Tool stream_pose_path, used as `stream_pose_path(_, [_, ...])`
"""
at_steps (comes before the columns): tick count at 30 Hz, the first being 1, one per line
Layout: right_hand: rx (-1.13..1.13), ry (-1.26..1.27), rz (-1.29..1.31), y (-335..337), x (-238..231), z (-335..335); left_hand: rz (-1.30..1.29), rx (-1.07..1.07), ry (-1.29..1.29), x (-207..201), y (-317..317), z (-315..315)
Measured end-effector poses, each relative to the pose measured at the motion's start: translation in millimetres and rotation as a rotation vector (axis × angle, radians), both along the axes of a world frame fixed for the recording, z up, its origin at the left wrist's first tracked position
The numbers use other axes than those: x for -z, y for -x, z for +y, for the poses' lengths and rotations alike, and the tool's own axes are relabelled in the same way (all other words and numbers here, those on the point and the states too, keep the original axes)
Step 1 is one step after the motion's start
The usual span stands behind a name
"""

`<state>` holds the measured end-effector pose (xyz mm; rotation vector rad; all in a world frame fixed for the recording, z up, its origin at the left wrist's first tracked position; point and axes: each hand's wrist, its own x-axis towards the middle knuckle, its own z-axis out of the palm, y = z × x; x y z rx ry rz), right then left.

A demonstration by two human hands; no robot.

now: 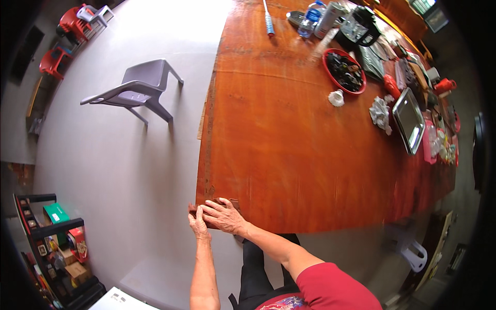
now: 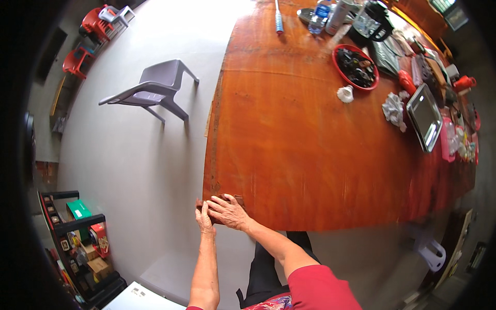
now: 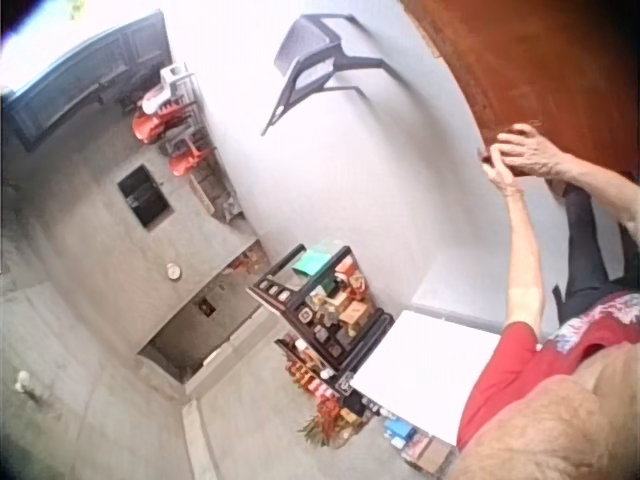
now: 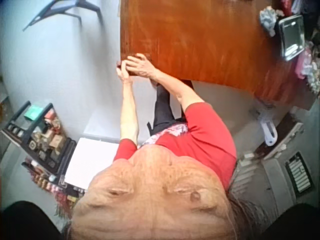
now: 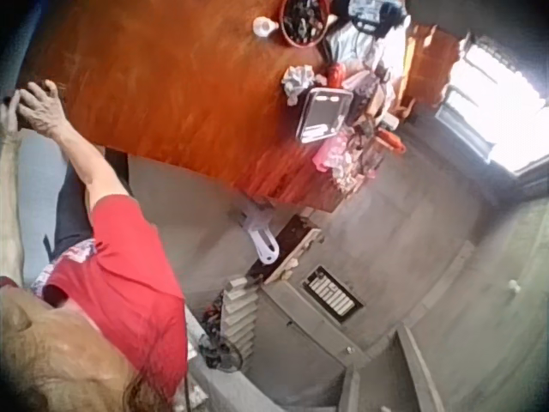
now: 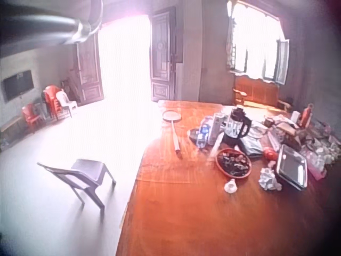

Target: The person wipes a wooden table with a brown cloth, then cleans two metal trays by wiping their surfaces and edges. The person places the cleaned trays on the table and continues wiping the table surface.

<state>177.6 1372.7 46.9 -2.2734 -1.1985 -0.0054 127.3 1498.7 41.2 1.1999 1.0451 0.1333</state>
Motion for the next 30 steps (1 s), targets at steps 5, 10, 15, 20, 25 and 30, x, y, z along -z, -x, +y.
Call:
stream_pose_path(5, [0.19, 0.145, -0.077, 23.8, -7.8, -78.9, 0.301, 0.091, 0.018, -24.3, 19.2, -3.1])
stream_pose_path(10, [0.556, 0.382, 0.038, 42.3, -0.9, -152.0, 0.312, 0.183, -0.008, -18.8, 50.7, 2.4])
stream_pose_path(15, [0.891, 0.546, 0.047, 66.6, 11.0, -206.8, 0.345, 0.248, 0.077, -24.7, 69.5, 9.3])
stream_pose_path(20, [1.489, 0.583, 0.272, 80.4, 25.1, -273.4, 0.382, 0.279, 0.226, 4.8, 108.9, 30.4])
stream_pose_path(25, [2.217, 0.475, 0.727, 50.1, -0.3, -311.9, 0.523, 0.188, 0.269, -1.5, 139.4, 38.1])
stream_pose_path(30, [1.769, 0.546, 0.495, -8.7, -2.5, -187.1, 0.579, 0.165, 0.242, 0.5, 160.5, 44.0])
